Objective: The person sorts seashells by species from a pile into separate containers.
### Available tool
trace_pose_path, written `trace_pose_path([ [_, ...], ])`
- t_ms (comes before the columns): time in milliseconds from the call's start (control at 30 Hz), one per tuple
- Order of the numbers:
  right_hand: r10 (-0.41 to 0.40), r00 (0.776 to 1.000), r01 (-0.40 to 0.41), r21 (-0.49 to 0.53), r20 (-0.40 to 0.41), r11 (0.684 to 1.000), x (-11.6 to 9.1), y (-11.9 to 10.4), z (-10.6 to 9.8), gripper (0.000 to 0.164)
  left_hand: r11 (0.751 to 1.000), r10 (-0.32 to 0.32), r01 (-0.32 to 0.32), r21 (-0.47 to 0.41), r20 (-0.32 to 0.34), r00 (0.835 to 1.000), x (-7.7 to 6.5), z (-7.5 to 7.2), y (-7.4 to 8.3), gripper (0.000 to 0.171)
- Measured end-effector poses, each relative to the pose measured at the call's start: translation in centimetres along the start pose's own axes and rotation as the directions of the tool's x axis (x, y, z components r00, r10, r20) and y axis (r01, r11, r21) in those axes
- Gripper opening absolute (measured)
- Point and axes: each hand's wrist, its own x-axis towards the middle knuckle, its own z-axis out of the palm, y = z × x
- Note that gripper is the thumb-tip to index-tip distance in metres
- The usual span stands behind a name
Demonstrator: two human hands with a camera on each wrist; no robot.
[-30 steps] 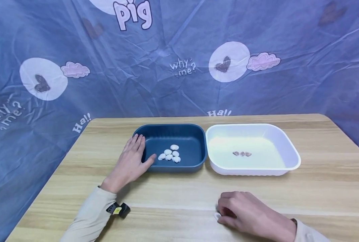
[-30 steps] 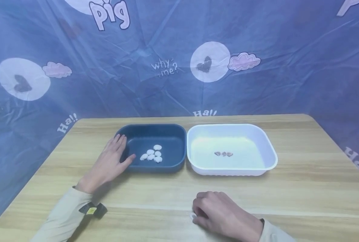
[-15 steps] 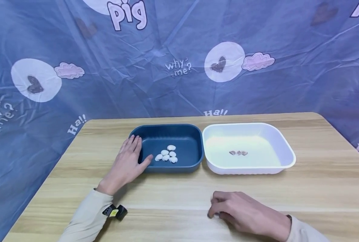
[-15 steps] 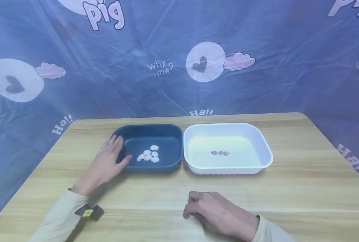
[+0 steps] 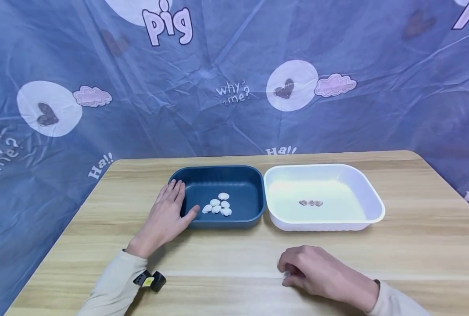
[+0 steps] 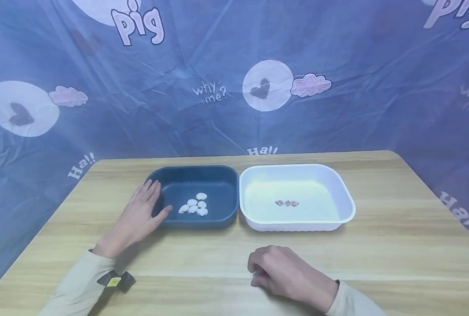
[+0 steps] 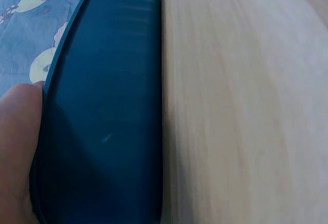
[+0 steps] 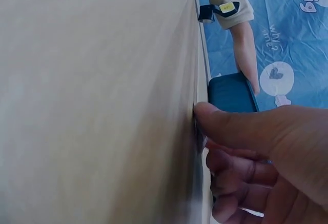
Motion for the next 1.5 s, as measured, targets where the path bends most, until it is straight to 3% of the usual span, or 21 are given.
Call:
trace_pose_path([
  [167, 0.087, 0.996, -0.087, -0.015, 0.015, 0.996, -0.3, 0.0, -0.3, 0.022, 1.000, 0.003, -0.003, -0.002, -0.001, 1.000, 0.0, 0.1, 0.0, 0.081],
  [433, 0.056, 0.998, -0.056, -0.018, -0.015, 0.998, -0.4, 0.0, 0.1, 0.021, 1.000, 0.002, -0.002, -0.007, -0.006, 1.000, -0.1, 0.1, 0.1, 0.082],
  [767, 0.085, 0.996, -0.085, 0.007, -0.002, 0.996, -0.4, -0.2, 0.5, 0.019, 1.000, 0.001, -0.001, -0.015, 0.004, 1.000, -0.1, 0.2, 0.1, 0.084],
  [1133, 0.006, 0.994, -0.009, -0.032, -0.107, 0.999, -0.2, 0.1, -0.3, 0.020, 1.000, -0.005, 0.005, -0.017, 0.001, 1.000, 0.1, 0.0, 0.1, 0.086],
  [1300, 0.001, 0.989, -0.010, -0.064, -0.149, 0.998, 0.0, 0.4, -1.5, 0.018, 1.000, -0.008, 0.008, -0.013, 0.000, 1.000, 0.0, 0.0, 0.1, 0.086],
  [1500, -0.050, 0.971, 0.025, -0.109, -0.234, 0.994, 0.0, 0.8, -3.7, 0.027, 1.000, -0.005, 0.005, -0.007, 0.005, 1.000, -0.1, 0.0, 0.1, 0.086],
])
